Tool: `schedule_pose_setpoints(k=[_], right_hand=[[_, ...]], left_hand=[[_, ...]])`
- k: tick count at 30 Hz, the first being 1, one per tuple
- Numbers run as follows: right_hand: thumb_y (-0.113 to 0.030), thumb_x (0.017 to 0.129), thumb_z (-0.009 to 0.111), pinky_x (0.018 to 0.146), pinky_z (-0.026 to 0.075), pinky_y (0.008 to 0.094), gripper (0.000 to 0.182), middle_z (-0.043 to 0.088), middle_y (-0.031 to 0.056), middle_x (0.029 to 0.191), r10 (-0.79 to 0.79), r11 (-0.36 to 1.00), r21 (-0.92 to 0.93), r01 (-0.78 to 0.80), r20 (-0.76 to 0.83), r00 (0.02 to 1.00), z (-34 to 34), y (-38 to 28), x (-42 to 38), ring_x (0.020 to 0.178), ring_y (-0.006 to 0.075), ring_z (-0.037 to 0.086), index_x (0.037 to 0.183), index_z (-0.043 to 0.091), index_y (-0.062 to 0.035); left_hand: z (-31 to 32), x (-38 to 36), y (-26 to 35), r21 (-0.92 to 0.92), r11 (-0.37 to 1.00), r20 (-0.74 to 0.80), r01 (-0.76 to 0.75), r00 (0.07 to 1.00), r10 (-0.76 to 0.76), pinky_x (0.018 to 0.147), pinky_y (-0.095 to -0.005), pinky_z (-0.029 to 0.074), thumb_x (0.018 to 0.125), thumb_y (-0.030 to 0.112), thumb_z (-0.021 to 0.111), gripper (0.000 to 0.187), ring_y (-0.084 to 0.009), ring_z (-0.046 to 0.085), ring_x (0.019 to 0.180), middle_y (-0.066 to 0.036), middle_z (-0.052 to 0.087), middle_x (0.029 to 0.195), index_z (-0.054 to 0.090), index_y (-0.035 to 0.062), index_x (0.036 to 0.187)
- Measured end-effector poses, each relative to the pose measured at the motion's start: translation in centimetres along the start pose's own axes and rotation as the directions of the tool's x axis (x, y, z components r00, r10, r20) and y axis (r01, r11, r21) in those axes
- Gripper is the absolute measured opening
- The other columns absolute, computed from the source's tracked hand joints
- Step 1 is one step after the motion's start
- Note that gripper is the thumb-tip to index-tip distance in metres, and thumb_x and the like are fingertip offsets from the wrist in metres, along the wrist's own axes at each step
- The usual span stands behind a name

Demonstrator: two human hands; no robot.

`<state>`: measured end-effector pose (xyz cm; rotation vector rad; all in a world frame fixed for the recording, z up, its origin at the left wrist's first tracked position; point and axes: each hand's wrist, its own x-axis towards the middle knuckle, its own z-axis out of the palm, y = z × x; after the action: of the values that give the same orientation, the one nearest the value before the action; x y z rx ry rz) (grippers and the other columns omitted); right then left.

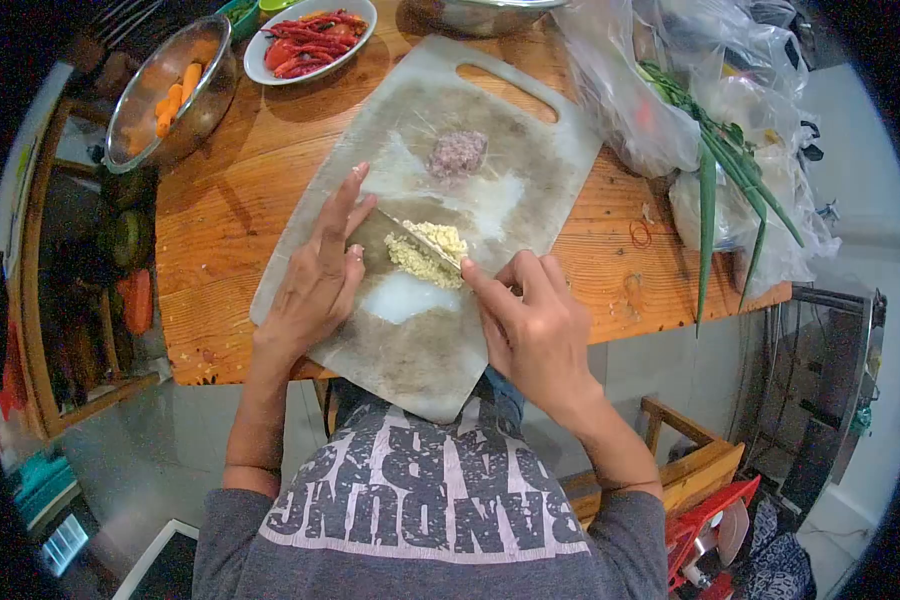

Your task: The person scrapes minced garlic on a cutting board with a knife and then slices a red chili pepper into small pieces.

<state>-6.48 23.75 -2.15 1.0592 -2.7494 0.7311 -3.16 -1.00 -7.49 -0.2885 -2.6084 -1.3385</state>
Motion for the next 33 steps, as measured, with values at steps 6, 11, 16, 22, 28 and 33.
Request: schedule_pose_setpoints(k=[6, 11, 16, 22, 28, 33], right_hand=[[0.001, 0.073, 0.074, 0.058, 0.044, 0.0341, 0.042, 0.053, 0.0056, 0.081, -0.024, 1.000, -0.013, 0.025, 0.017, 1.000, -1.2, 0.2, 0.8, 0.074, 0.0232, 0.055, 0.113, 0.073, -0.0106], [0.001, 0.074, 0.074, 0.058, 0.045, 0.0357, 0.039, 0.053, 0.0062, 0.081, 0.000, 0.993, 0.115, -0.001, 0.006, 1.000, 0.9, 1.6, 0.3, 0.075, 0.0234, 0.055, 0.112, 0.073, -0.0103], [0.000, 0.075, 0.075, 0.059, 0.045, 0.0361, 0.041, 0.052, 0.0045, 0.080, 0.030, 0.999, 0.028, -0.030, -0.019, 0.999, 0.0, 0.0, 0.2, 0.074, 0.0227, 0.054, 0.114, 0.074, -0.0114], [0.001, 0.074, 0.075, 0.057, 0.044, 0.0345, 0.040, 0.052, 0.0045, 0.079, 0.047, 0.999, -0.008, -0.047, -0.031, 0.998, -0.1, -1.0, -0.2, 0.073, 0.0218, 0.052, 0.113, 0.074, -0.0106], [-0.002, 0.076, 0.075, 0.057, 0.043, 0.0343, 0.037, 0.051, 0.0047, 0.080, 0.051, 0.998, 0.026, -0.050, -0.031, 0.998, 0.6, -0.6, -0.3, 0.073, 0.0219, 0.052, 0.112, 0.074, -0.0100], [-0.002, 0.074, 0.076, 0.059, 0.044, 0.0344, 0.038, 0.053, 0.0049, 0.081, 0.031, 1.000, -0.005, -0.031, 0.005, 1.000, 0.0, -1.2, -0.4, 0.074, 0.0224, 0.053, 0.112, 0.074, -0.0099]], left_hand=[[-0.1, 0.4, 0.4, 0.000, 1.000, 0.008, 0.002, 1.000, -0.002, 0.105, -0.0457, 0.047, 0.082, -0.011, 0.049, 0.092, -0.0425, 0.046, 0.135, -0.019, 0.031, 0.161, 0.015, 0.0215, 0.161], [0.2, 0.6, 0.1, 0.011, 1.000, -0.016, 0.025, 1.000, -0.024, 0.103, -0.0459, 0.049, 0.084, -0.011, 0.048, 0.092, -0.0422, 0.049, 0.134, -0.018, 0.031, 0.161, 0.012, 0.0221, 0.162], [0.0, 0.5, 0.3, 0.032, 0.999, 0.031, 0.041, 0.999, -0.042, 0.111, -0.0434, 0.042, 0.086, -0.014, 0.044, 0.091, -0.0347, 0.054, 0.134, -0.020, 0.032, 0.161, 0.003, 0.0159, 0.162], [0.0, 0.4, 0.2, 0.023, 0.999, 0.029, 0.042, 0.999, -0.043, 0.110, -0.0437, 0.044, 0.086, -0.014, 0.044, 0.091, -0.0338, 0.054, 0.134, -0.020, 0.034, 0.160, 0.003, 0.0162, 0.162], [0.1, 0.8, 0.1, -0.015, 1.000, -0.019, 0.019, 1.000, -0.019, 0.099, -0.0454, 0.051, 0.085, -0.011, 0.047, 0.090, -0.0363, 0.060, 0.126, -0.023, 0.036, 0.156, 0.011, 0.0208, 0.162], [0.3, 0.4, 0.1, -0.003, 1.000, -0.020, -0.007, 1.000, 0.007, 0.098, -0.0447, 0.052, 0.085, -0.012, 0.047, 0.091, -0.0355, 0.060, 0.126, -0.022, 0.036, 0.156, 0.011, 0.0205, 0.162]])
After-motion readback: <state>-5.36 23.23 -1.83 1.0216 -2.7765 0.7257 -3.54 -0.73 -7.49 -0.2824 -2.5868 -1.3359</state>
